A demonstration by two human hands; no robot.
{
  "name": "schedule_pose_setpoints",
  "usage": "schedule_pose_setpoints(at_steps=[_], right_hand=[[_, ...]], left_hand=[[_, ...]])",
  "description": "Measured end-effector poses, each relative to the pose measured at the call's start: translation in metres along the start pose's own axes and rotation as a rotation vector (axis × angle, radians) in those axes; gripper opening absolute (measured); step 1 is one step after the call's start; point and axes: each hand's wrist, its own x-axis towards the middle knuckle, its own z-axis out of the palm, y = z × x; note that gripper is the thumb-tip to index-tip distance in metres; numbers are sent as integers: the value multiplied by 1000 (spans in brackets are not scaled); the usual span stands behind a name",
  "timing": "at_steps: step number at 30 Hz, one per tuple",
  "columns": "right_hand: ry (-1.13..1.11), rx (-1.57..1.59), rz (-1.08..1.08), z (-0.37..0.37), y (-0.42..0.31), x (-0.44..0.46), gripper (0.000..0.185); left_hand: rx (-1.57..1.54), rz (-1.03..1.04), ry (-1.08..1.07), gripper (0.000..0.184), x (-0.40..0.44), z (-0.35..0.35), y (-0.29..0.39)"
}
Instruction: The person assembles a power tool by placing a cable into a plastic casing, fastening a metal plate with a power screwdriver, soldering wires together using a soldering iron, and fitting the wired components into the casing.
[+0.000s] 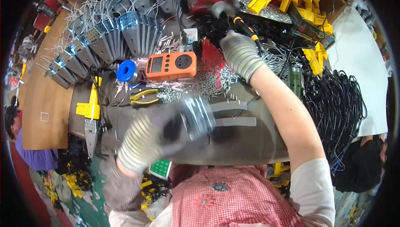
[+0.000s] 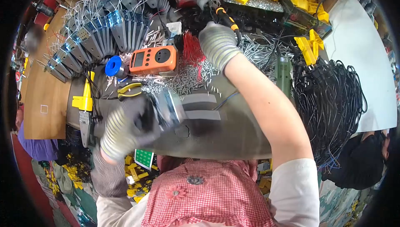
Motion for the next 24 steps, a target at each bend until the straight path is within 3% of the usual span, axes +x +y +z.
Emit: schedule_pose_setpoints(at_steps=[2, 3, 4, 8, 9, 11, 12, 13, 15, 16, 17, 19, 22, 23, 24], right_hand=[[-86, 9, -61, 2, 8, 3, 21], [-6, 112, -78, 3, 11, -4, 20], [73, 215, -92, 5, 15, -15, 20], [240, 472, -42, 6, 17, -34, 24], [274, 498, -36, 5, 15, -41, 24], [427, 660, -166, 7, 18, -58, 28], [544, 729, -242, 12, 20, -69, 30], [663, 793, -322, 14, 21, -82, 32], [270, 1140, -98, 0, 21, -128, 27], [142, 1303, -9, -2, 22, -149, 24], [99, 1382, 12, 9, 22, -165, 22], [2, 1947, 140, 44, 9, -197, 37], [264, 1756, -154, 29, -17, -221, 53], [302, 1504, -285, 13, -16, -224, 57], [285, 1319, -246, 14, -17, -228, 60]], left_hand=[[38, 147, -76, 66, -26, 28, -12], [67, 192, -85, 65, -34, 37, -13], [61, 99, -147, 64, -38, 45, -13], [59, 200, 41, 80, -27, 53, 13], [37, 198, -28, 77, -14, 52, 29], [165, 314, 28, 70, -2, 70, 49], [209, 370, 64, 52, 3, 87, 48], [162, 379, 38, 46, 7, 94, 44], [71, 399, -13, 34, 14, 103, 38], [-90, 363, 87, 23, 15, 105, 35], [-139, 358, 111, 23, 14, 108, 32], [-233, 332, 174, 22, 14, 112, 26], [-193, 352, 220, 21, 13, 115, 27], [-171, 359, 224, 21, 13, 115, 28], [-205, 350, 231, 24, 12, 115, 28]])
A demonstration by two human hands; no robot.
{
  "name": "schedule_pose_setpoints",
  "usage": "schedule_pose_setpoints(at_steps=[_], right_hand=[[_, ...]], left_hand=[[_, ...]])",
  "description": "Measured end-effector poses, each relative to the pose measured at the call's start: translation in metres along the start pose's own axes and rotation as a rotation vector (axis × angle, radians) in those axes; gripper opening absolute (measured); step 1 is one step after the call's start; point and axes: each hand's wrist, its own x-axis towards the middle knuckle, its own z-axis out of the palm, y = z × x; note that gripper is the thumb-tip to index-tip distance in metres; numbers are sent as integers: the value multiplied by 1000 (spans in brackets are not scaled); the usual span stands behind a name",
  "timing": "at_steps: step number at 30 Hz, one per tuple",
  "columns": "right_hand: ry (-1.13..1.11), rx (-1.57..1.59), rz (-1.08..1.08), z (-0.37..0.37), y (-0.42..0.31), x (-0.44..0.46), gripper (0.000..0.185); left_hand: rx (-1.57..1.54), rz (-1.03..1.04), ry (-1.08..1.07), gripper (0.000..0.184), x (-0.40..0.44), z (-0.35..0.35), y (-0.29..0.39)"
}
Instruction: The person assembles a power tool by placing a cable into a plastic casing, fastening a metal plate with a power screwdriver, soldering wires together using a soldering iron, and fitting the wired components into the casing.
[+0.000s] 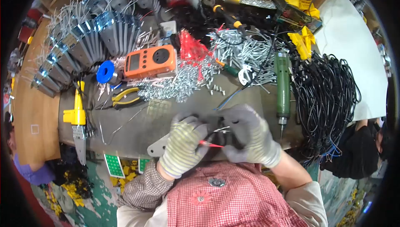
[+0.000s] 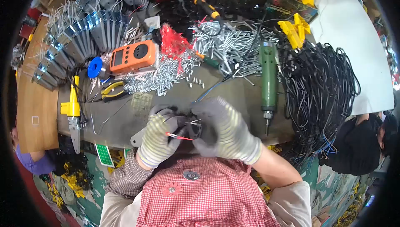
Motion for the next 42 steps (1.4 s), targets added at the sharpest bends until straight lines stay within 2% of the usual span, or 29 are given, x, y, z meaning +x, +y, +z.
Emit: schedule_pose_setpoints(at_steps=[3, 4, 7, 8, 11, 12, 15, 18, 21, 22, 24, 27, 29, 30, 31, 33, 34, 35, 36, 39, 42], right_hand=[[39, 52, 195, 9, 7, -7, 63], [53, 27, 165, 14, 10, -9, 65], [23, 157, 225, 35, 17, -11, 67], [28, 67, 247, 43, 19, -13, 67], [91, 14, 224, 50, 14, -4, 69], [69, 46, 316, 52, 17, -3, 70], [128, -48, 215, 56, 18, 0, 70], [112, -25, 215, 59, 18, 0, 67], [59, -35, 242, 53, 12, 4, 63], [83, -41, 211, 55, 14, 4, 62], [109, -50, 163, 53, 15, 6, 61], [111, -5, 247, 44, 14, 12, 57], [181, -383, 31, 15, 6, 29, 51], [208, -565, -78, -6, 1, 40, 48], [264, -698, -93, -32, -1, 48, 38], [475, -958, -41, -102, 3, 72, 32], [563, -972, 105, -136, 6, 84, 28], [535, -1147, 302, -174, 12, 99, 24], [370, -1313, 545, -214, 23, 115, 27], [-178, -1717, 724, -312, 108, 139, 37], [-63, -1709, 706, -348, 154, 143, 41]], left_hand=[[-114, -16, 41, 33, -2, -4, -4], [-24, -17, 26, 47, -2, -10, -3], [1, -122, -18, 57, -4, -24, 5], [10, -134, -79, 63, -9, -26, 2], [44, -60, -119, 68, -11, -22, -4], [30, -54, -149, 74, -11, -23, -5], [-12, -31, -151, 75, -4, -27, 0], [-35, -55, -155, 85, -3, -30, 2], [75, -59, -146, 96, -6, -18, 1], [121, -143, -205, 100, -3, -19, 8], [129, -73, -159, 96, -1, -14, 8], [127, -45, -132, 92, -4, -7, 3], [154, -55, -127, 92, -3, -10, 5], [128, -72, -91, 77, -1, -10, 8], [123, -57, -117, 71, 0, -12, 9], [109, -25, -168, 58, 3, -15, 10], [94, -62, -147, 38, 4, -14, 13], [120, -52, -152, 37, 3, -13, 14], [148, -41, -156, 36, 2, -11, 12], [172, -64, -155, 30, 2, -7, 13], [209, -72, -128, 33, 2, -6, 16]])
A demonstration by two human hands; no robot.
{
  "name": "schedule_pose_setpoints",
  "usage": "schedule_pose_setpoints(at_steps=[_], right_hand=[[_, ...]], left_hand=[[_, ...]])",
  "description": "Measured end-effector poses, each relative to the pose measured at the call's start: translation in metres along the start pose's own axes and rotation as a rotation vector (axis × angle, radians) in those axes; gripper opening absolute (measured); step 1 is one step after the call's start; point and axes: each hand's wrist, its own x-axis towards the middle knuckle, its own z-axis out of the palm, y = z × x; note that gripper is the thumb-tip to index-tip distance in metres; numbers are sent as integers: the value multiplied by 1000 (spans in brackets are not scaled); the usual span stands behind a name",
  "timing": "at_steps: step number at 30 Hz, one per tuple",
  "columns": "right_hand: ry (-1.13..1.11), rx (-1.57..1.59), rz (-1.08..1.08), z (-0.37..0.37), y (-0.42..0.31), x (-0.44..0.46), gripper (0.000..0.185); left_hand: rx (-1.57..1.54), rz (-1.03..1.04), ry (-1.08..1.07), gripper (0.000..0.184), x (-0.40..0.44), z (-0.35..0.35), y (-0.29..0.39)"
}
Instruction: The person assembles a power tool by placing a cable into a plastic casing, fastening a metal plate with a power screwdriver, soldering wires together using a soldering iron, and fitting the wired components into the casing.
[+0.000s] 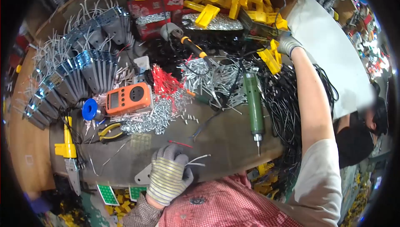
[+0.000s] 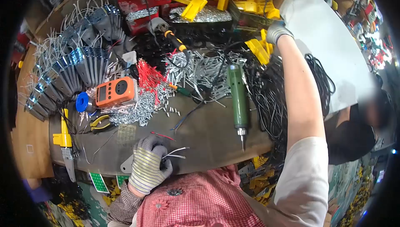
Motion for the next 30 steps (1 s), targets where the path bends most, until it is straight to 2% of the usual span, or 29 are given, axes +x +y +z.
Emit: schedule_pose_setpoints(at_steps=[3, 7, 9, 11, 12, 15, 16, 17, 19, 20, 22, 23, 25, 27, 29, 30], right_hand=[[65, 239, 260, -98, -41, -29, 37], [289, 316, -96, -172, -132, -56, 28], [393, 318, -348, -152, -169, -19, 30], [546, 86, -546, -134, -194, 14, 32], [502, 31, -545, -132, -204, 23, 33], [571, -153, -572, -117, -213, 54, 35], [477, -121, -575, -118, -216, 63, 38], [560, -113, -637, -118, -210, 72, 32], [519, 175, -588, -119, -193, 77, 38], [561, 206, -613, -143, -180, 47, 47], [668, 405, -513, -135, -169, 40, 55], [716, 515, -469, -140, -164, 16, 63], [709, 745, -431, -157, -161, -53, 65], [993, 879, -667, -172, -173, -123, 44], [880, 752, -909, -183, -189, -184, 38], [754, 762, -1004, -189, -204, -215, 34]], left_hand=[[55, 34, 47, 40, 0, 3, 0], [103, -26, 47, 49, 2, -3, 8], [93, -21, -7, 52, -1, -1, 4], [38, -7, -56, 53, -4, -2, 0], [21, -8, -108, 54, -6, -3, -1], [23, 47, -101, 55, -2, -6, 0], [8, 26, -136, 57, -1, -7, -1], [-14, 23, -120, 58, 0, -10, -1], [-80, 15, -107, 62, 2, -14, 3], [-130, -2, -147, 67, 4, -18, 2], [-230, 5, -42, 69, 0, -18, -4], [-278, 12, 9, 71, -2, -19, -8], [-388, -27, 121, 72, -5, -20, -17], [-500, -108, 260, 69, 1, -21, -23], [-923, -192, 362, 63, 32, -32, 0], [-1133, -233, 412, 61, 41, -36, 9]])
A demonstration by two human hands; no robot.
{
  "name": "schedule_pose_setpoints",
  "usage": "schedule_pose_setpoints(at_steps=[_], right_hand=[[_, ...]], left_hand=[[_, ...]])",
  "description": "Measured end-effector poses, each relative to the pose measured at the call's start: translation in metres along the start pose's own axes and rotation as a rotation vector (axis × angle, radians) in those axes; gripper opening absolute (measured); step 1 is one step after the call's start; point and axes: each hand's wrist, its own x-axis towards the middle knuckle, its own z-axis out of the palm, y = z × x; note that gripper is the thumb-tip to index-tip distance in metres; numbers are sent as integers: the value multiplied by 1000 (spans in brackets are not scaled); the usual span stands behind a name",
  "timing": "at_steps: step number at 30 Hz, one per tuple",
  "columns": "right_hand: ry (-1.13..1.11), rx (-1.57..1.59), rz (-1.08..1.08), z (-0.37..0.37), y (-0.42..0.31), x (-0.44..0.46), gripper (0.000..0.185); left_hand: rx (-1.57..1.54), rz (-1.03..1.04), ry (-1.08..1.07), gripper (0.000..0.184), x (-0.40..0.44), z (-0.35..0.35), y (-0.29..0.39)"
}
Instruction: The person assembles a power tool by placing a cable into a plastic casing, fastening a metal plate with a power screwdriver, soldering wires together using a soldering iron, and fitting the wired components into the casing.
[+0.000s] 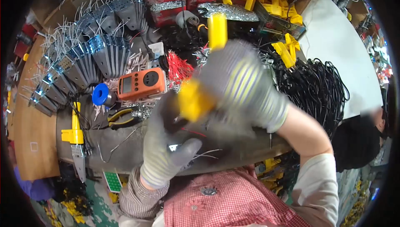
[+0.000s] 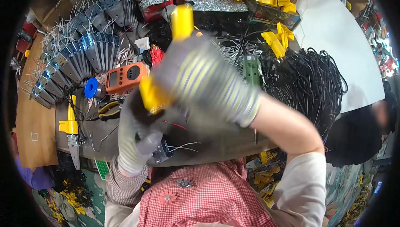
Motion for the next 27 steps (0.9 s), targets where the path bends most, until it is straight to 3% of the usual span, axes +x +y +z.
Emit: schedule_pose_setpoints(at_steps=[1, 3, 4, 5, 6, 7, 8, 9, 11, 14, 15, 17, 19, 21, 23, 24, 27], right_hand=[[-109, 87, -20, 3, -21, 1, 30], [73, 226, 1, 4, -19, -8, 26], [187, 230, 128, 6, -10, -21, 21], [303, 248, 253, 9, 0, -35, 17], [281, 151, 513, 9, 13, -42, 15], [145, 28, 710, 22, 27, -54, 19], [-251, -96, 881, 30, 35, -60, 29], [-444, -195, 855, 43, 39, -65, 34], [-617, -187, 924, 58, 35, -63, 29], [-388, -82, 845, 61, 37, -73, 23], [-136, 22, 777, 59, 37, -84, 17], [-55, 427, 975, 18, 19, -75, 15], [-293, 819, 1165, -34, 5, -75, 17], [-692, 834, 542, -55, 7, -99, 20], [-1299, 1238, 636, -62, -7, -96, 21], [-1251, 1170, 741, -66, -15, -89, 20], [-651, 293, 622, -26, -2, -80, 18]], left_hand=[[-13, -47, -27, 57, 0, -2, -1], [-41, -143, -80, 51, 0, -9, -6], [11, -160, -64, 44, -1, -11, -1], [-4, -189, 14, 48, -4, -16, -3], [-17, -216, 95, 54, -10, -22, -7], [-25, -253, 172, 60, -15, -29, -12], [-39, -223, 185, 57, -18, -37, -16], [-7, -206, 190, 57, -20, -44, -24], [51, -164, 204, 57, -26, -52, -37], [98, -146, 218, 56, -32, -50, -41], [113, -142, 220, 56, -32, -50, -41], [115, -121, 213, 55, -34, -53, -43], [107, -115, 214, 54, -35, -56, -45], [92, -123, 218, 54, -35, -59, -45], [27, -157, 239, 47, -35, -57, -42], [-4, -175, 247, 44, -35, -56, -41], [-15, -206, 203, 54, -35, -54, -40]])
